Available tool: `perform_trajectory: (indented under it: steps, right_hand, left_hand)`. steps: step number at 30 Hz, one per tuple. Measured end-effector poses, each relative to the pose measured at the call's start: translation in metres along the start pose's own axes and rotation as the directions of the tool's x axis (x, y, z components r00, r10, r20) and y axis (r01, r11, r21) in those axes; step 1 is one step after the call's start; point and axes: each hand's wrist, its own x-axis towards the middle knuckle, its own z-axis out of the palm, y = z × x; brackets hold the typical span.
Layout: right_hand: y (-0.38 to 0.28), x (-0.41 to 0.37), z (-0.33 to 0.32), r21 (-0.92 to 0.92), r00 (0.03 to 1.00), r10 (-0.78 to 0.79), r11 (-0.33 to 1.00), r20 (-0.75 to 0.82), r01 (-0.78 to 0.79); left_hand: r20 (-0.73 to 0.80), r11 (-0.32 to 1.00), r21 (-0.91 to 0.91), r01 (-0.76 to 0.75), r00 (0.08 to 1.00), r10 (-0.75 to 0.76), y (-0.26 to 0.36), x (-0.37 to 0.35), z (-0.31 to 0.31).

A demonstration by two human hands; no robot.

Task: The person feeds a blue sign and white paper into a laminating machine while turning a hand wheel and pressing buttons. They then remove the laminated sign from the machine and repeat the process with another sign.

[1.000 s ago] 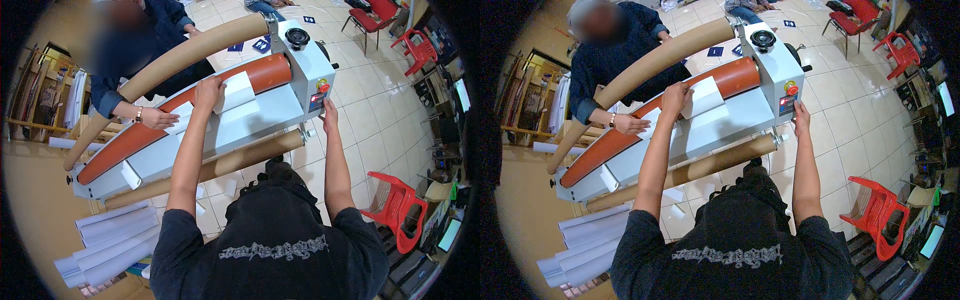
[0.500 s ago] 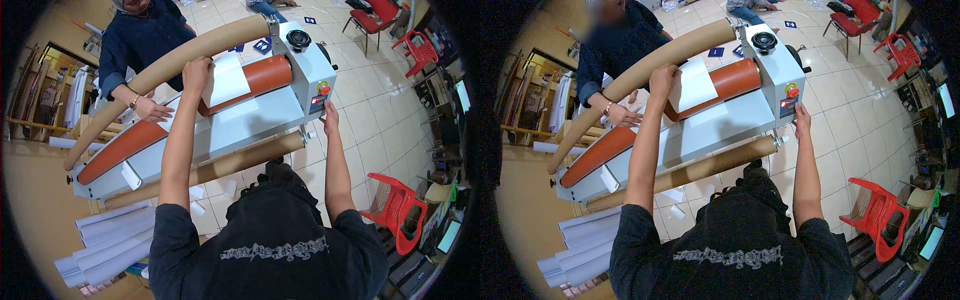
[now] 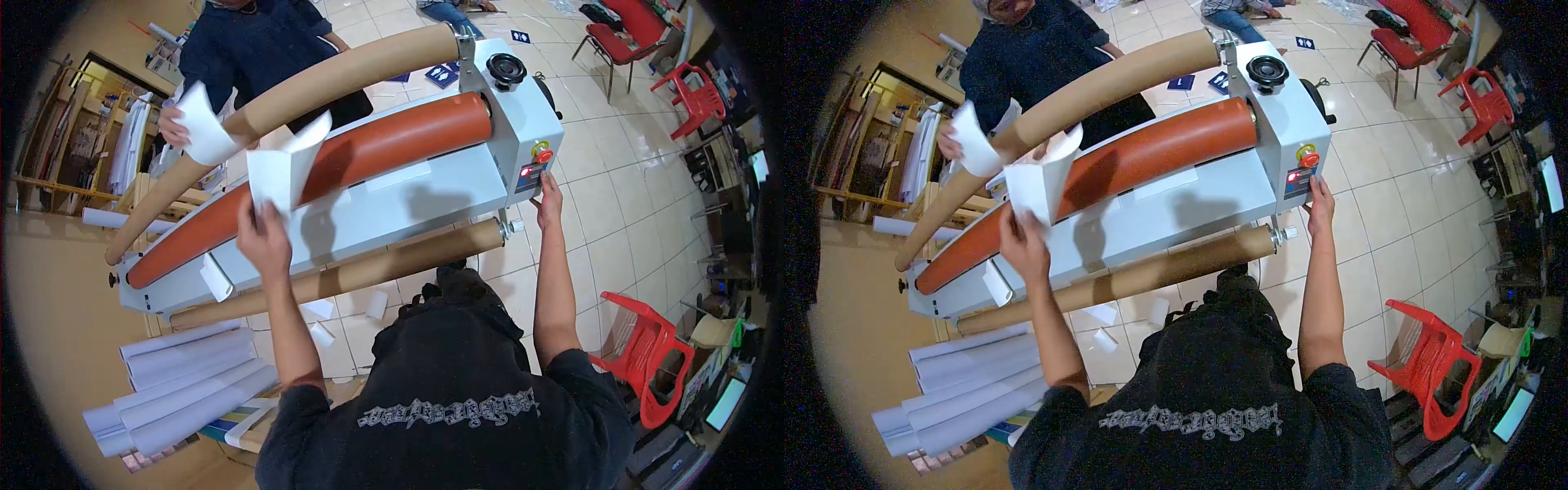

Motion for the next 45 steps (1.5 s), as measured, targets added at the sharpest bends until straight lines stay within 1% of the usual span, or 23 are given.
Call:
perform_trajectory:
  steps: [1,2,3,4,5,6,7,8,10,11,13,14,16,18,22,23,25,32,33,37,41,43,45]
  right_hand:
    - [0.002,0.001,-0.002,-0.01,1.0,0.004,1.0,0.031,-0.004]
    - [0.004,0.004,-0.004,-0.02,0.998,0.009,1.0,0.062,-0.007]
    - [0.008,0.009,-0.007,-0.028,0.998,0.01,1.0,0.067,-0.008]
    - [0.008,0.007,-0.006,-0.034,0.997,0.012,0.999,0.075,-0.009]
    - [0.006,0.004,-0.005,-0.013,0.999,-0.006,1.0,0.044,0.007]
    - [0.004,0.003,-0.003,0.006,1.0,-0.023,1.0,0.014,0.023]
    - [0.016,0.018,-0.011,-0.01,0.995,-0.081,0.997,0.061,0.082]
    - [0.013,0.015,-0.007,-0.017,0.994,-0.077,0.997,0.074,0.079]
    - [0.002,0.005,-0.005,-0.007,0.999,-0.008,1.0,0.049,0.009]
    - [-0.001,0.001,-0.003,-0.019,0.999,-0.006,1.0,0.043,0.007]
    - [-0.003,0.001,-0.002,-0.016,0.998,-0.005,1.0,0.061,0.006]
    - [-0.003,0.001,-0.001,-0.004,0.998,-0.007,1.0,0.068,0.008]
    - [-0.005,0.0,0.0,-0.013,0.998,-0.008,1.0,0.065,0.009]
    - [-0.005,-0.001,0.001,-0.022,0.999,0.0,1.0,0.053,0.001]
    - [0.002,0.006,-0.004,-0.009,0.999,0.005,1.0,0.043,-0.005]
    - [0.013,0.019,-0.014,-0.027,0.992,-0.068,0.997,0.109,0.071]
    - [0.007,0.013,-0.013,-0.075,0.994,-0.011,0.997,0.105,0.018]
    - [0.004,0.008,-0.007,-0.035,0.998,0.027,0.999,0.048,-0.026]
    - [0.004,0.008,-0.007,-0.019,0.999,0.029,0.999,0.04,-0.028]
    - [0.014,0.016,-0.018,-0.006,0.996,0.004,1.0,0.088,-0.004]
    - [0.02,0.022,-0.028,0.049,0.996,0.054,0.997,0.076,-0.058]
    - [0.022,0.022,-0.032,0.048,0.995,0.035,0.998,0.092,-0.039]
    - [0.025,0.023,-0.035,0.059,0.994,0.01,0.998,0.107,-0.017]
  left_hand:
    - [0.156,0.988,-0.092,0.124,0.982,-0.109,-0.019,-0.018,-0.025]
    - [0.35,0.935,-0.092,0.343,0.89,-0.292,-0.051,-0.041,-0.057]
    - [0.414,0.812,-0.055,0.582,0.753,-0.512,-0.079,-0.07,-0.08]
    - [0.57,0.847,0.161,0.507,0.653,-0.499,-0.118,-0.102,-0.11]
    - [0.657,0.712,0.485,0.507,0.326,-0.68,-0.146,-0.132,-0.142]
    - [0.719,0.609,0.384,0.695,0.189,-0.669,-0.123,-0.15,-0.148]
    - [0.774,0.536,0.421,0.732,0.019,-0.633,-0.156,-0.187,-0.166]
    - [0.751,0.505,0.521,0.688,-0.088,-0.654,-0.198,-0.234,-0.188]
    - [0.562,0.359,0.77,0.527,-0.293,-0.774,-0.21,-0.29,-0.2]
    - [0.421,0.356,0.902,0.243,-0.32,-0.849,-0.252,-0.345,-0.211]
    - [0.347,0.412,0.892,-0.189,-0.3,-0.889,-0.306,-0.443,-0.222]
    - [0.347,0.411,0.893,-0.184,-0.302,-0.888,-0.295,-0.444,-0.212]
    - [0.332,0.327,0.943,0.057,-0.192,-0.924,-0.259,-0.426,-0.179]
    - [0.488,0.458,0.862,0.218,-0.105,-0.867,-0.243,-0.401,-0.143]
    - [0.719,0.71,0.564,0.422,0.171,-0.674,-0.16,-0.294,-0.053]
    - [0.73,0.718,0.558,0.416,0.166,-0.663,-0.142,-0.272,-0.034]
    - [0.814,0.89,0.291,0.351,0.398,-0.423,-0.109,-0.229,0.001]
    - [0.818,0.963,0.119,0.243,0.525,-0.233,-0.031,-0.113,0.069]
    - [0.762,0.975,0.043,0.22,0.624,-0.175,-0.03,-0.104,0.079]
    - [0.643,0.986,-0.035,0.163,0.759,-0.103,-0.026,-0.052,0.109]
    - [0.636,0.994,-0.028,0.108,0.769,-0.065,-0.016,-0.023,0.137]
    - [0.685,0.997,-0.08,-0.023,0.725,0.072,-0.012,-0.023,0.15]
    - [0.717,0.992,-0.124,-0.011,0.691,0.097,-0.009,-0.031,0.162]
